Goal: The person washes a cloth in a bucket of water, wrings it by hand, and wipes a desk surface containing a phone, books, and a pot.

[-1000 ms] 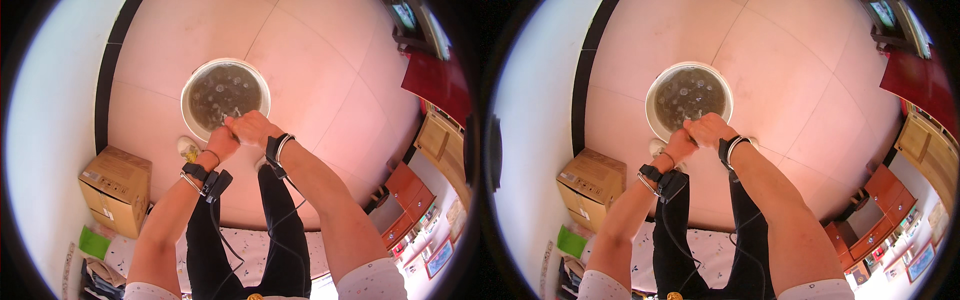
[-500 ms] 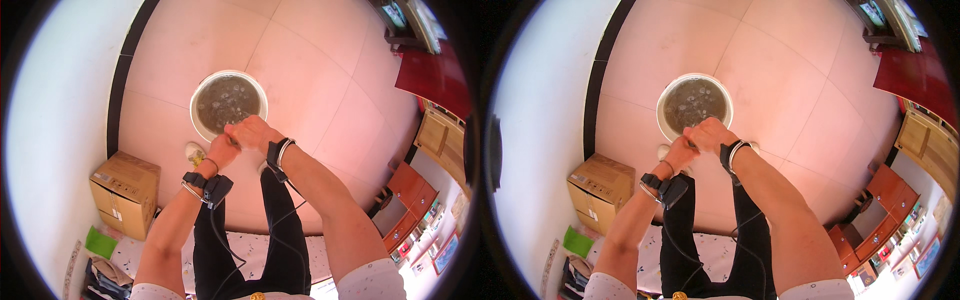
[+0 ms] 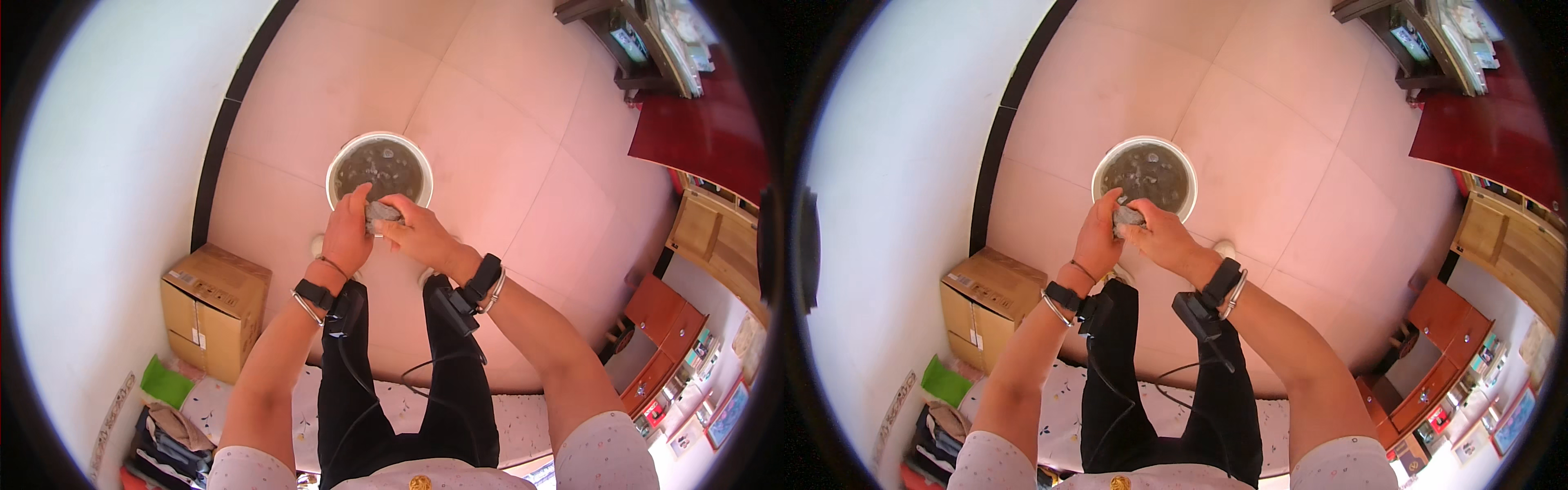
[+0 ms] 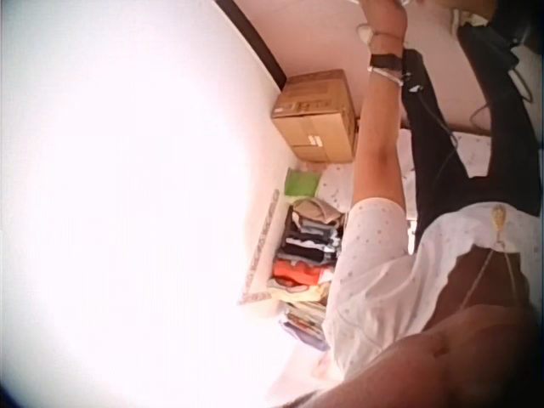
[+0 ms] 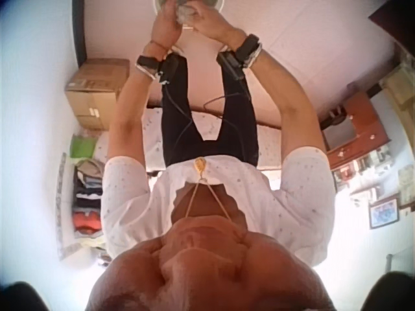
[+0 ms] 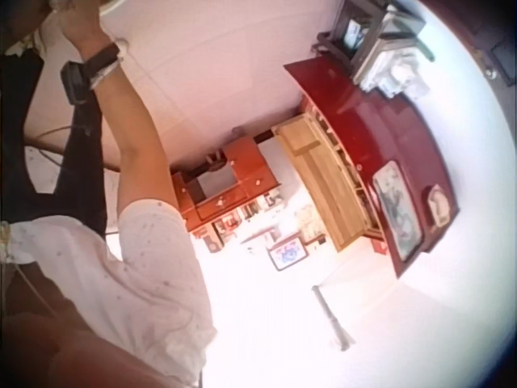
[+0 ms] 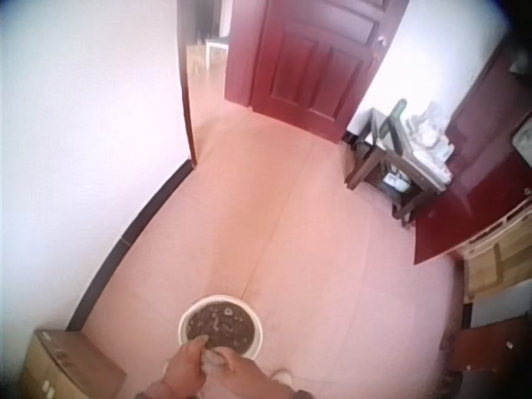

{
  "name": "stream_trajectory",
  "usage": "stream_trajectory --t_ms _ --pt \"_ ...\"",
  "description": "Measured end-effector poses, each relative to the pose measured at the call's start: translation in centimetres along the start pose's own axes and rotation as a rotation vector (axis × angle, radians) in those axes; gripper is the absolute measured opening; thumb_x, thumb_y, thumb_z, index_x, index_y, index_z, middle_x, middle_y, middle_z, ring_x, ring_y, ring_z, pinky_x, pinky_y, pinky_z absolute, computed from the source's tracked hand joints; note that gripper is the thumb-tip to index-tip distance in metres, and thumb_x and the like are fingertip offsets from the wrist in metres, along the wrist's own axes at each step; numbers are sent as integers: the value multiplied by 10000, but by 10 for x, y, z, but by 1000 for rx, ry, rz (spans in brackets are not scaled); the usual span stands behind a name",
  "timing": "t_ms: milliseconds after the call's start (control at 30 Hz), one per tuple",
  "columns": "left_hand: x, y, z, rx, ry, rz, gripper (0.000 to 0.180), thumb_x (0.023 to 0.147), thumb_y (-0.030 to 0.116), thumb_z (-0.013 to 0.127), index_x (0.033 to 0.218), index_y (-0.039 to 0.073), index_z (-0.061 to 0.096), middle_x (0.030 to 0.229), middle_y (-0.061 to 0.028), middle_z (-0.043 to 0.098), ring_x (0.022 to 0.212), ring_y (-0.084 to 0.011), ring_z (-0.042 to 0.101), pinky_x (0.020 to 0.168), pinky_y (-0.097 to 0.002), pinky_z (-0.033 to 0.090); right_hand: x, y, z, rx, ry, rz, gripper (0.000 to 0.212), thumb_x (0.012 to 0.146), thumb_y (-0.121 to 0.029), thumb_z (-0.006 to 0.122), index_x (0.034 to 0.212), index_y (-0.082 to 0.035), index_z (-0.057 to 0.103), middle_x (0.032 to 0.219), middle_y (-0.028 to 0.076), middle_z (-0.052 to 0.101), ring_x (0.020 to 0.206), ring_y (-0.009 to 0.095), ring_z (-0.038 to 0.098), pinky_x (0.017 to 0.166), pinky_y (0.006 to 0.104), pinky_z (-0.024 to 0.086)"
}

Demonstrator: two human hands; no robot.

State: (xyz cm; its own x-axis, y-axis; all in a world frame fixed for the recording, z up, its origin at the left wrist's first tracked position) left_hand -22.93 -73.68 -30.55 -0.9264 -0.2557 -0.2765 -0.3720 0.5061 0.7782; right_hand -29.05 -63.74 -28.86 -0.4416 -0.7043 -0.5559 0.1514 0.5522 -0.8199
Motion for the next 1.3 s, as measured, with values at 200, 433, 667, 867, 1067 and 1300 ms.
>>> stream_trajectory --t_ms 200,433,667,867,1067,1300 --pt "-22 77 -48 -101 28 247 602 697 -88 563 1271 41 434 1137 -195 480 1033 -375 502 883 -391 435 -28 -25 -22 454 16 267 460 897 -482 479 842 -31 548 585 18 482 512 83 474 494 237 412" --pt "-49 125 -87 -289 95 219 461 802 -23 547 1251 23 459 1091 -147 527 1013 -252 530 865 -308 430 -55 -62 -22 574 35 377 589 865 -623 416 671 -78 527 572 -1 453 513 85 444 515 224 421" --pt "-59 125 -98 -539 153 -24 213 918 150 523 1060 -7 544 815 -28 584 740 -106 527 700 -249 455 -81 -135 -35 659 192 -40 471 909 -478 476 1006 -19 528 829 24 563 644 82 514 603 227 454" --pt "-63 137 -110 -776 134 -285 351 959 314 446 899 -3 583 737 -1 546 664 -60 489 606 -228 438 -99 -145 -29 585 56 -84 341 865 -187 612 1124 1 495 901 32 581 691 91 537 632 229 455" --pt "-64 138 -125 -1183 378 -275 384 961 370 411 950 19 567 781 -17 551 720 -91 525 658 -252 455 -120 -152 -31 721 4 11 362 882 -192 578 1164 15 485 949 57 585 789 115 541 680 258 463" --pt "-65 158 -140 -1553 361 -218 267 929 298 503 1019 50 539 887 -26 570 838 -145 546 775 -322 456 -148 -138 -56 855 39 10 248 901 -180 549 1075 -5 526 920 52 579 774 126 550 675 281 475"
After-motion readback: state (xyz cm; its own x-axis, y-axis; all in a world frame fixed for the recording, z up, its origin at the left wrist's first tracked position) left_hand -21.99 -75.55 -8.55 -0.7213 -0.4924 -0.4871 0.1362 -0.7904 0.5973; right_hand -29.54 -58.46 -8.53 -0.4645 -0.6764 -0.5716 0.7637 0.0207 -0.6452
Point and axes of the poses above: each hand's wrist, its own x-axis towards the middle knuckle, its own z-axis out of the palm, y = z × x, the point moved 7 cm from there along x, towards the middle knuckle
